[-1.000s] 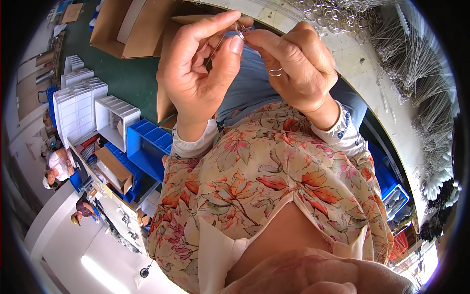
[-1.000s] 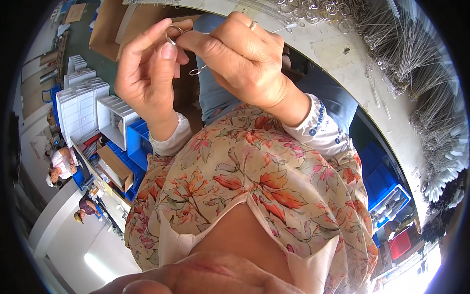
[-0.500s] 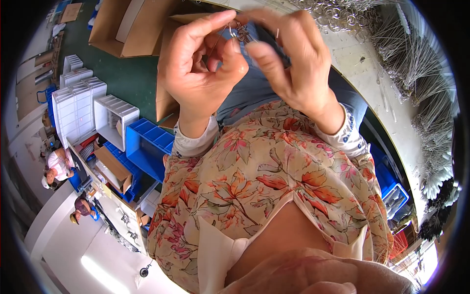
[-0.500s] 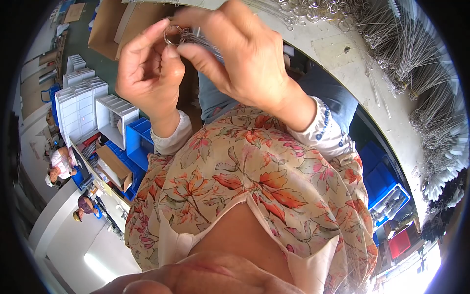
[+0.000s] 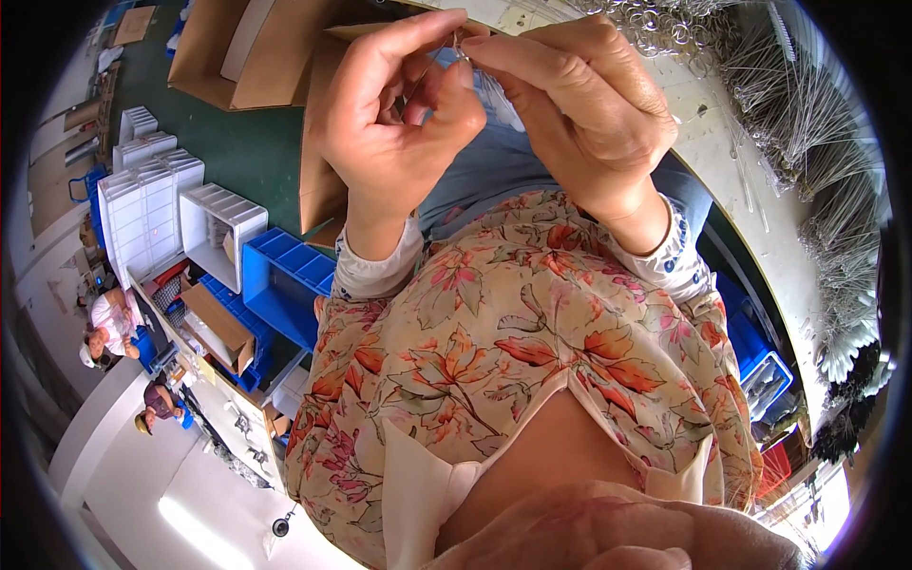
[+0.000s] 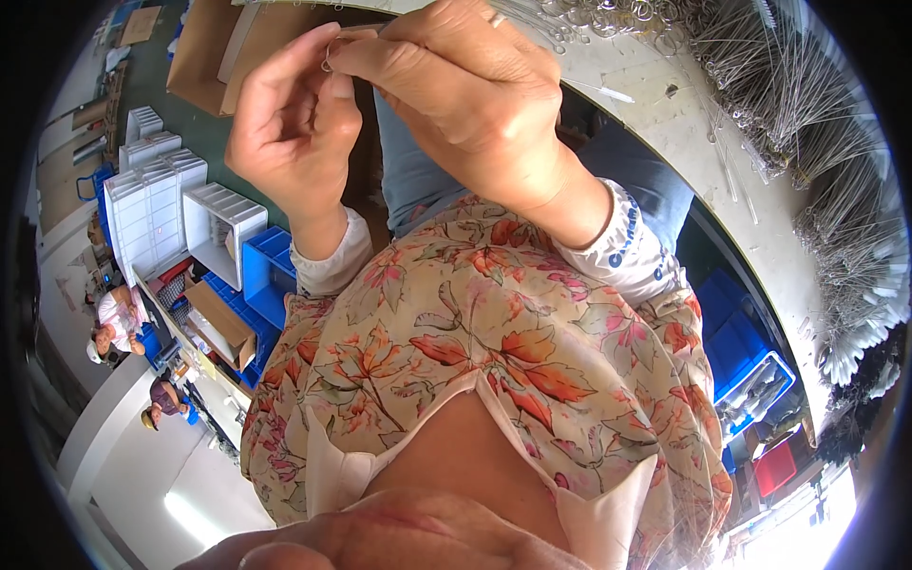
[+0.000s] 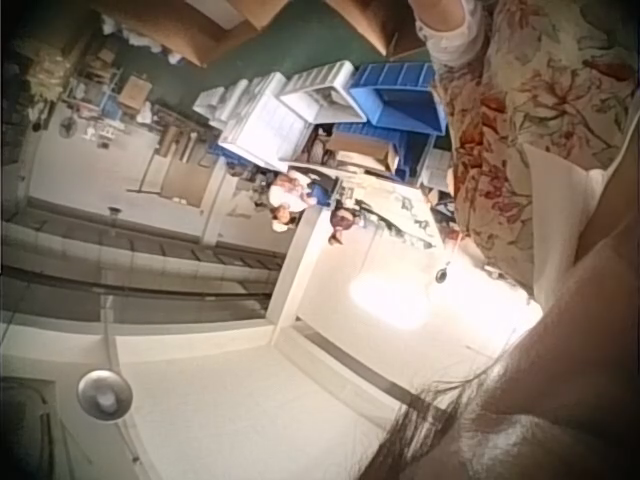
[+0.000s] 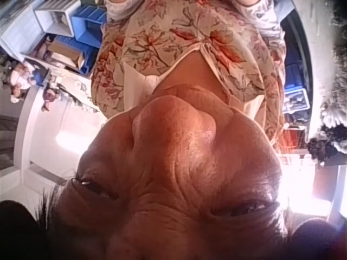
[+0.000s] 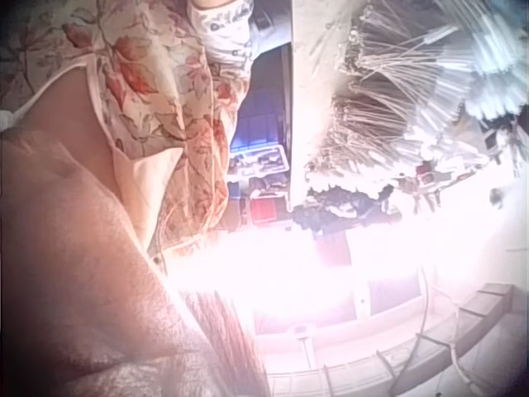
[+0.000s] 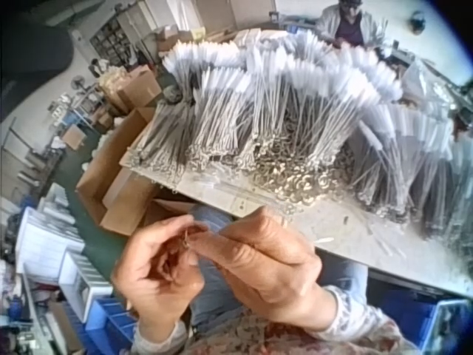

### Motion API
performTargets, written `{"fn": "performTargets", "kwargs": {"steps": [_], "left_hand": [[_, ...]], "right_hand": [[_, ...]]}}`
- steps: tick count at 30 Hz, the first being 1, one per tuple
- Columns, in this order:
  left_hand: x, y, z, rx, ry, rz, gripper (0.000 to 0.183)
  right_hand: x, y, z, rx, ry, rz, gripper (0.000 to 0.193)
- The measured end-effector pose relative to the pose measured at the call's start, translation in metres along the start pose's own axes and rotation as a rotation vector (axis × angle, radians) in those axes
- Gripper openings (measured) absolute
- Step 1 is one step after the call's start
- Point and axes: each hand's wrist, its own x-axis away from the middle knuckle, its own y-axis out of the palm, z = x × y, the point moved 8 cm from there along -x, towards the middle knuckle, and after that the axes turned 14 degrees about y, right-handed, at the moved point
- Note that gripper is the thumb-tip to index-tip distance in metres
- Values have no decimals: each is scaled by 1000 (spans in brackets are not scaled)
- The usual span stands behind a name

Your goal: Assembling bundles of small white brushes onto metal rings on a factory floor.

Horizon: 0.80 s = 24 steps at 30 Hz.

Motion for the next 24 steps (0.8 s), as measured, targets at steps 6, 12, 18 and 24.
{"fn": "performTargets", "kwargs": {"steps": [6,12,18,24], "left_hand": [[2,-3,-8,73,-83,-77,27],[-2,6,-8,196,-48,-203,32],[-2,5,-6,131,-121,-279,28],[-7,7,-4,49,-69,-353,26]], "right_hand": [[-5,-3,-6,9,124,-180,25],[5,-7,17,-113,377,-280,21],[-13,-1,2,-41,340,-381,15],[-13,3,0,46,307,-385,14]]}}
